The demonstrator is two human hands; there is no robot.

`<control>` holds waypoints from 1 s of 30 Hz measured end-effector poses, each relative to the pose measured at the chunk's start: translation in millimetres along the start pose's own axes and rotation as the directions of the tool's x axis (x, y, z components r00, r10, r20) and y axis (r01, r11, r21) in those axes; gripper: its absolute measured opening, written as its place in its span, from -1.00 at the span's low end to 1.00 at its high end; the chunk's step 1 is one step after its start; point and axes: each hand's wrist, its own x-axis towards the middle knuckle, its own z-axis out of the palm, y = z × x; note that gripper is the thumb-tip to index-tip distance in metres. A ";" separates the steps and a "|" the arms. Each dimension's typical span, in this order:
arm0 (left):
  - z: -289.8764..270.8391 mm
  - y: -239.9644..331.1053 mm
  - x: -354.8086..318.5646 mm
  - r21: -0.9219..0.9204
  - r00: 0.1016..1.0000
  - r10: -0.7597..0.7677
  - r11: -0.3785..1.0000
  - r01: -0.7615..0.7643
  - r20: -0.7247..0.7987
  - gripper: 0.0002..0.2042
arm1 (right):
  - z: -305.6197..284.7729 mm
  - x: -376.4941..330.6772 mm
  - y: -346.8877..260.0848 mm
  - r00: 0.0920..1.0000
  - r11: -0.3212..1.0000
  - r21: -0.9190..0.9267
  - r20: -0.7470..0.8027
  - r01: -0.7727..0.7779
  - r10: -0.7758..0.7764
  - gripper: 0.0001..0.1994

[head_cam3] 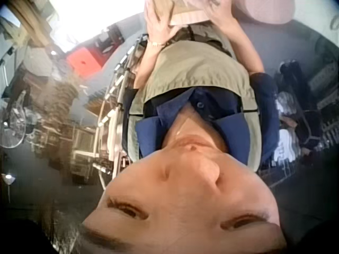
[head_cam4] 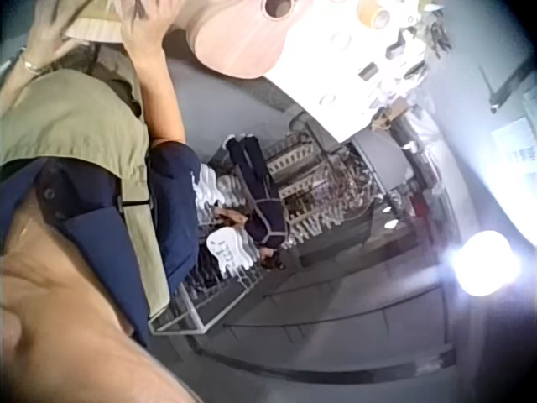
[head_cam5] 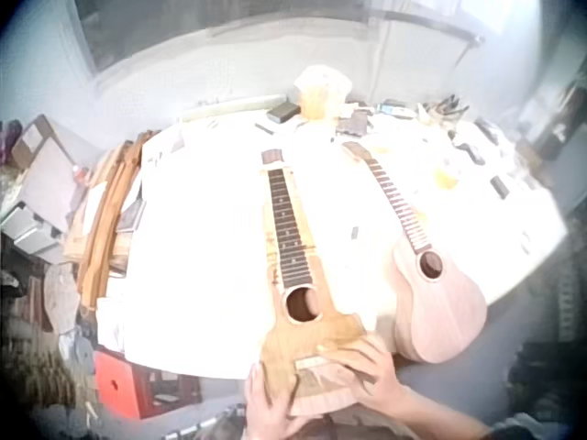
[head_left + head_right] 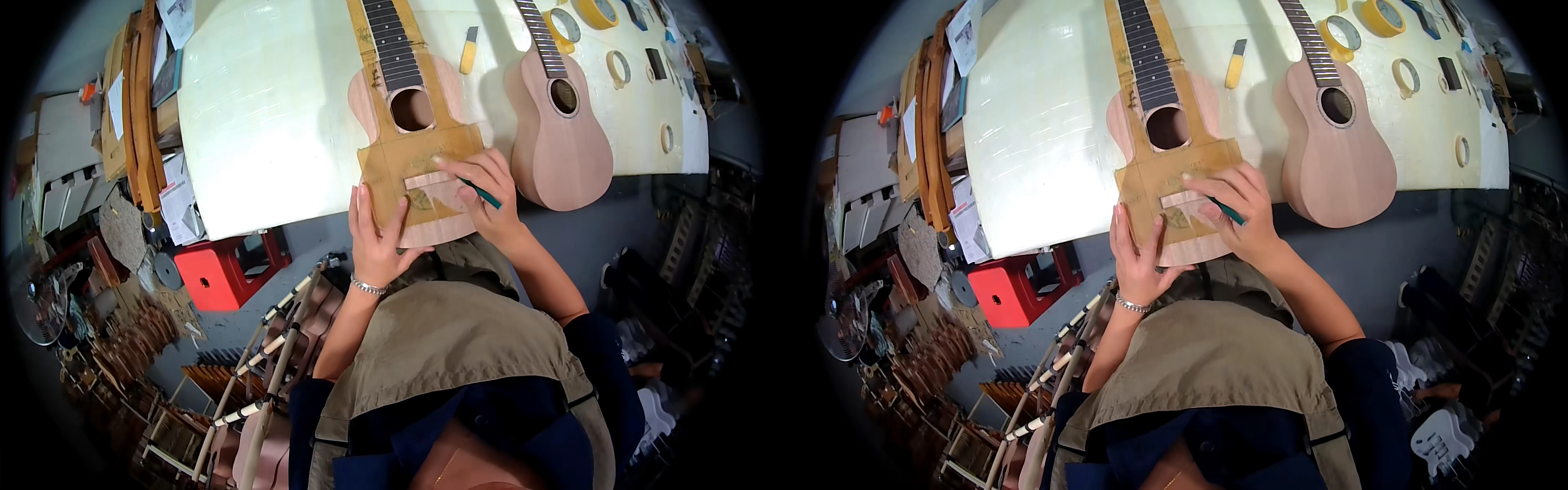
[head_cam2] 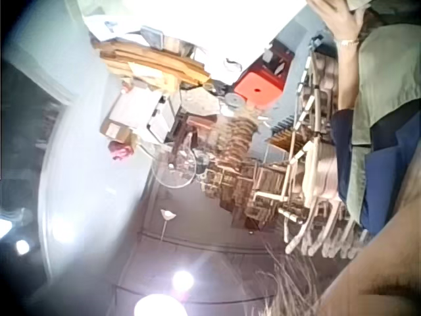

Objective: The person applies masking tape to the fretboards of unfinished acoustic guitar necks. They use a wooden template to mark the body of the guitars and then apply tape to the necks, placing the finished pieces on a rack.

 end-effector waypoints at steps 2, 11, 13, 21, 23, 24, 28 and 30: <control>0.5 -1.3 -0.3 -0.006 1.000 0.001 1.000 -0.001 -0.007 -0.23 | 8.5 -7.6 5.4 0.999 0.998 0.057 0.034 0.006 -0.008 -0.80; 2.7 -2.5 -1.6 0.003 1.000 0.009 1.000 -0.008 -0.019 -0.24 | -1.6 8.9 2.0 0.987 0.944 -0.302 0.126 0.132 -0.097 -0.90; 3.0 -2.9 -1.0 0.003 1.000 0.016 1.000 -0.016 -0.026 -0.24 | -10.5 7.4 7.7 0.996 0.918 -0.398 0.075 -0.012 0.045 -0.91; 0.4 -5.1 -2.6 -0.012 1.000 0.004 1.000 -0.004 -0.014 -0.23 | 8.2 9.5 8.4 0.988 0.992 0.014 0.089 -0.128 0.126 -0.85; 0.2 -4.7 -1.3 -0.010 1.000 -0.008 1.000 0.008 -0.012 -0.22 | 1.1 11.5 27.4 0.968 0.960 -0.188 -0.182 -0.207 0.173 -0.86; -0.1 -4.2 -1.5 -0.012 1.000 -0.009 1.000 0.009 -0.001 -0.21 | -2.9 10.1 34.3 0.928 0.919 -0.283 -0.330 -0.274 0.175 -0.86; -6.2 -2.9 -2.4 0.031 0.999 -0.010 0.999 0.009 0.053 -0.16 | 4.7 7.4 32.0 0.895 0.910 0.127 -0.171 -0.394 0.411 -0.83; -11.0 -11.1 -1.2 0.058 0.998 -0.012 0.998 0.008 0.066 -0.11 | 16.8 10.7 39.4 0.835 0.816 0.445 -0.227 -0.369 0.501 -0.74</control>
